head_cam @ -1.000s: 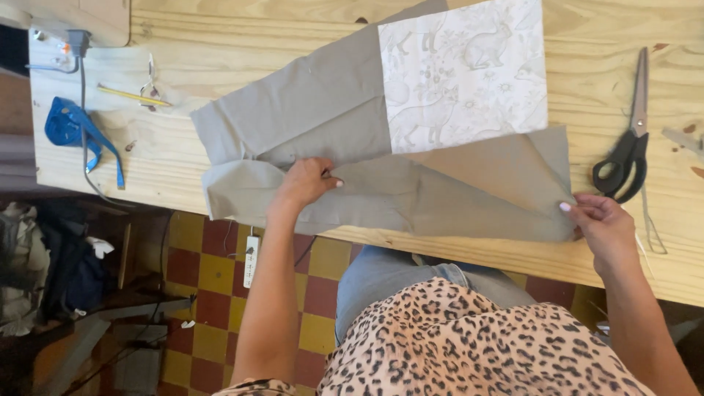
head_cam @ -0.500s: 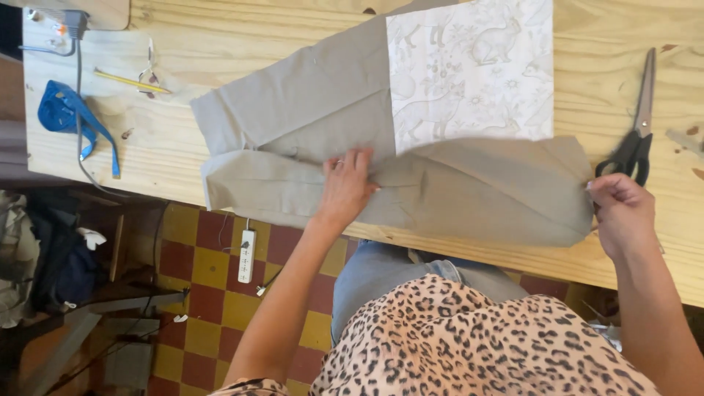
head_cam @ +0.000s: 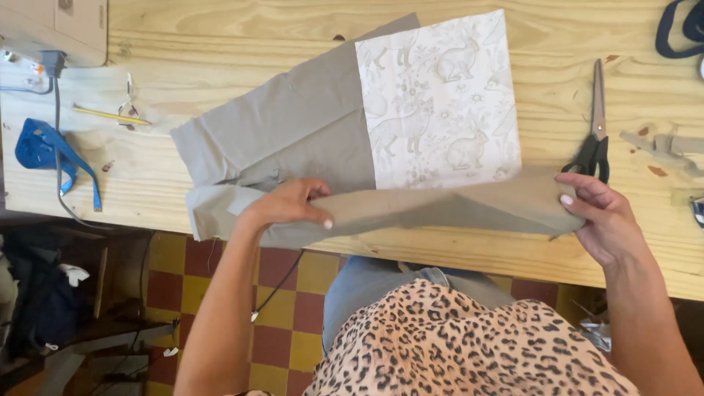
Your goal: The person folds and aligns a piece of gray fabric on a wooden table, then uses scissors to cut the fabric along a pattern. The person also handles a white patterned paper and pins the fabric to the paper before cutting.
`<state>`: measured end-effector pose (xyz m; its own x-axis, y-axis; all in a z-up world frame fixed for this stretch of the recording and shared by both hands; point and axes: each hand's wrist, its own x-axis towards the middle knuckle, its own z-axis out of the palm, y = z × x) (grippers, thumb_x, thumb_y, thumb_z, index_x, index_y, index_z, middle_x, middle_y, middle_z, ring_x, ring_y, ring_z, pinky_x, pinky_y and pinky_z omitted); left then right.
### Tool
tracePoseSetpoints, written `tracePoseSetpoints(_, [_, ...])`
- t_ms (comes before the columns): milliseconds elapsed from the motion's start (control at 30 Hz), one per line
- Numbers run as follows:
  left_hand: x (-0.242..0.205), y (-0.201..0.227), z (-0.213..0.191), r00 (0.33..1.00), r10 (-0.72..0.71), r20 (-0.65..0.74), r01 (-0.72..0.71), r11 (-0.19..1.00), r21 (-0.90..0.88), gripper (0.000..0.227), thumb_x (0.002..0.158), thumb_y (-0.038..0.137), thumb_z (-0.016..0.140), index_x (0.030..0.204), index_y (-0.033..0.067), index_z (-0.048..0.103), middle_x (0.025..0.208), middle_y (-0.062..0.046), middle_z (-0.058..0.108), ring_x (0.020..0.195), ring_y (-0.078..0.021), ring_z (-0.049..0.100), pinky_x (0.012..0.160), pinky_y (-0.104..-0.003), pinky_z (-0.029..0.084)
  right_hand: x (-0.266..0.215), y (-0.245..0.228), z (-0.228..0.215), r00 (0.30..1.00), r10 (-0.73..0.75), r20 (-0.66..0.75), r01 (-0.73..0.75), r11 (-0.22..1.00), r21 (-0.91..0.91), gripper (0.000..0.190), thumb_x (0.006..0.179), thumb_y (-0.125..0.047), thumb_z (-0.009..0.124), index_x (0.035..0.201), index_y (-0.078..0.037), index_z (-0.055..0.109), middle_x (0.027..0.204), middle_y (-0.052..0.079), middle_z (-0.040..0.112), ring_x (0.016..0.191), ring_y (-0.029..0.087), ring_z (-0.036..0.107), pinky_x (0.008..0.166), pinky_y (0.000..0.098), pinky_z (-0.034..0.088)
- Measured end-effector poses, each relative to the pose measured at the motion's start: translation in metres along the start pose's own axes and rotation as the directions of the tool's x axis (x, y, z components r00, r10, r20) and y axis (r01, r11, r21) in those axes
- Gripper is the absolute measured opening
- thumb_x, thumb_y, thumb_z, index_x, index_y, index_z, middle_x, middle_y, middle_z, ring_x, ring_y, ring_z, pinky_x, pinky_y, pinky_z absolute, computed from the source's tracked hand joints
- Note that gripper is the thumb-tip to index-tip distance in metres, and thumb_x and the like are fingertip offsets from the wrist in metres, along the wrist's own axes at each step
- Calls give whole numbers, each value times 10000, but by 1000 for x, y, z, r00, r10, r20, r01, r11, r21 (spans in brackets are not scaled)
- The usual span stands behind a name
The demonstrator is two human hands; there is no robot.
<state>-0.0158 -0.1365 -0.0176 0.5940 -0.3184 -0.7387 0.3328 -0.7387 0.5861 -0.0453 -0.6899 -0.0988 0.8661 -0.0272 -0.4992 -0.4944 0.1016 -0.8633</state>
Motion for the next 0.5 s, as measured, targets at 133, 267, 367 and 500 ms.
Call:
tracePoseSetpoints(133, [-23, -22, -22, 929, -198, 314, 74, 927, 367, 206, 839, 173, 789, 1028, 172, 707, 1009, 48, 738, 961, -146, 643, 848, -303, 457, -3, -21, -25, 981, 24, 193, -36, 998, 56, 553, 888, 85, 575, 1433, 0, 619, 1196, 185, 695, 959, 266, 662, 829, 342, 516])
tracePoseSetpoints(267, [-45, -22, -88, 967, -141, 214, 46, 917, 395, 220, 917, 288, 677, 1108, 198, 739, 1148, 65, 762, 1081, -125, 675, 1015, -312, 480, -22, -51, -7, 976, -27, 218, 24, 1000, 16, 607, 873, 127, 553, 1475, 58, 594, 1124, 147, 679, 972, 211, 611, 824, 259, 413])
tracePoseSetpoints(367, [-65, 50, -163, 992, 100, -76, -72, 950, 303, 203, 1002, 261, 593, 906, 152, 735, 888, 22, 747, 845, -130, 670, 885, -287, 495, -40, -70, 20, 989, -92, 116, 81, 992, 98, 684, 846, 109, 527, 1528, 57, 494, 577, -144, 249, 720, 136, 524, 949, 368, 437])
tracePoseSetpoints(500, [-58, 188, -246, 871, 261, -417, -81, 912, 401, 206, 1044, 305, 611, 981, 143, 721, 946, -67, 769, 997, -223, 741, 1088, -424, 535, -68, -55, 60, 955, -272, -120, 290, 940, 179, 752, 839, 148, 460, 1575, 26, 367, 1666, 179, 398, 1401, 275, 459, 1095, 319, 438])
